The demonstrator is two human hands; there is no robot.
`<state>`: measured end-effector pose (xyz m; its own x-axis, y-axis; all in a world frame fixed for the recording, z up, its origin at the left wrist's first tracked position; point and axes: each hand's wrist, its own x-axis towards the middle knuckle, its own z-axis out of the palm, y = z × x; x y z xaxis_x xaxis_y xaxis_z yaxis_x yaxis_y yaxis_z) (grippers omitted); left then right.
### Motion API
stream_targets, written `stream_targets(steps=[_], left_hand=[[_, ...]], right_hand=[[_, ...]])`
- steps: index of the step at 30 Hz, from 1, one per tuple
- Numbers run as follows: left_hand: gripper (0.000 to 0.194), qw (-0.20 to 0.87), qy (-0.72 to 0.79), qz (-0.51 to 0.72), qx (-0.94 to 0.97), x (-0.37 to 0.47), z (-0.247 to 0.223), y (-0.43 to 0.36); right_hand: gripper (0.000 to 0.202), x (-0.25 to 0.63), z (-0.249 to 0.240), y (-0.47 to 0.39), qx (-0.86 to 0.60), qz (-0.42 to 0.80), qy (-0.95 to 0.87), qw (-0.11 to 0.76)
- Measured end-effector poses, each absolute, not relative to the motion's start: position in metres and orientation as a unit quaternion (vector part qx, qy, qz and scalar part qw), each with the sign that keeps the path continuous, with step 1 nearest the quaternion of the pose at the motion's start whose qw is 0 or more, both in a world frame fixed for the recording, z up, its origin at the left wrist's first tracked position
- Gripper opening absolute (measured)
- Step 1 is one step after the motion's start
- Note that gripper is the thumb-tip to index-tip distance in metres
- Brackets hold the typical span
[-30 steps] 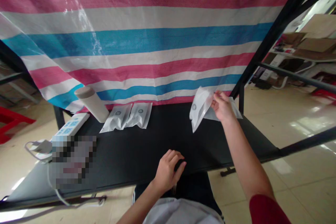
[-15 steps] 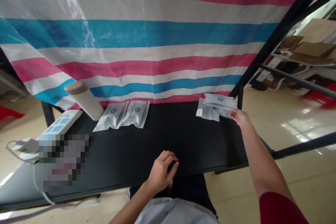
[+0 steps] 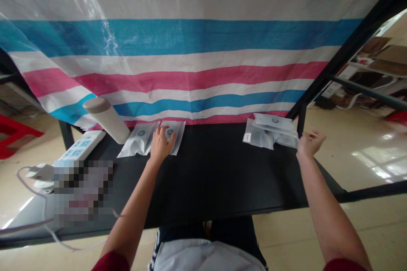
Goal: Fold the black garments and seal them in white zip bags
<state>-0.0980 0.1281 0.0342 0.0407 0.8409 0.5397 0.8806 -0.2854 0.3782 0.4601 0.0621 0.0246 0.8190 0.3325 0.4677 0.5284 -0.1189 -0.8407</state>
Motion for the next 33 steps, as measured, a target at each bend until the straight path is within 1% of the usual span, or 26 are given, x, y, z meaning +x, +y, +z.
stream_targets(steps=[3,7,10,12,14,15,17,19,20,22,26,29,33], left_hand=[[0.046,0.022,-0.599,-0.29,-0.746,-0.108,0.029,0.167],[0.047,-0.011,-0.601,-0.182,-0.778,-0.108,0.035,0.208],[0.045,-0.025,-0.595,-0.14,-0.791,-0.094,0.038,0.208],[0.042,-0.026,-0.591,-0.119,-0.797,-0.077,0.037,0.186],[0.038,-0.022,-0.588,-0.106,-0.802,-0.057,0.034,0.147],[0.037,-0.022,-0.586,-0.1,-0.804,-0.047,0.032,0.125],[0.033,-0.018,-0.58,-0.087,-0.81,-0.03,0.029,0.085],[0.032,-0.017,-0.571,-0.086,-0.816,-0.019,0.028,0.058],[0.03,-0.02,-0.574,-0.082,-0.815,-0.016,0.028,0.05],[0.025,-0.043,-0.58,-0.07,-0.811,-0.013,0.027,0.046],[0.019,-0.078,-0.582,-0.052,-0.808,-0.016,0.018,0.051],[0.026,-0.083,-0.579,-0.086,-0.806,-0.018,0.01,0.048],[0.031,-0.127,-0.552,-0.155,-0.809,-0.022,0.004,0.038]], right_hand=[[0.036,0.424,0.025,0.062,-0.698,-0.07,-0.354,0.619],[0.03,0.355,0.035,0.068,-0.645,0.027,-0.477,0.596],[0.024,0.303,0.037,0.077,-0.611,0.107,-0.532,0.576],[0.024,0.272,0.032,0.083,-0.588,0.178,-0.564,0.552],[0.026,0.242,0.025,0.086,-0.559,0.28,-0.6,0.499],[0.028,0.228,0.021,0.086,-0.549,0.335,-0.619,0.451],[0.03,0.202,0.013,0.084,-0.537,0.413,-0.659,0.327],[0.03,0.179,0.008,0.079,-0.527,0.413,-0.707,0.226],[0.031,0.17,0.006,0.076,-0.526,0.393,-0.728,0.195],[0.032,0.158,0.005,0.071,-0.53,0.347,-0.757,0.161],[0.031,0.154,0.007,0.062,-0.537,0.323,-0.767,0.139],[0.035,0.157,0.01,0.054,-0.536,0.326,-0.766,0.144],[0.036,0.154,0.012,0.036,-0.536,0.306,-0.773,0.148]])
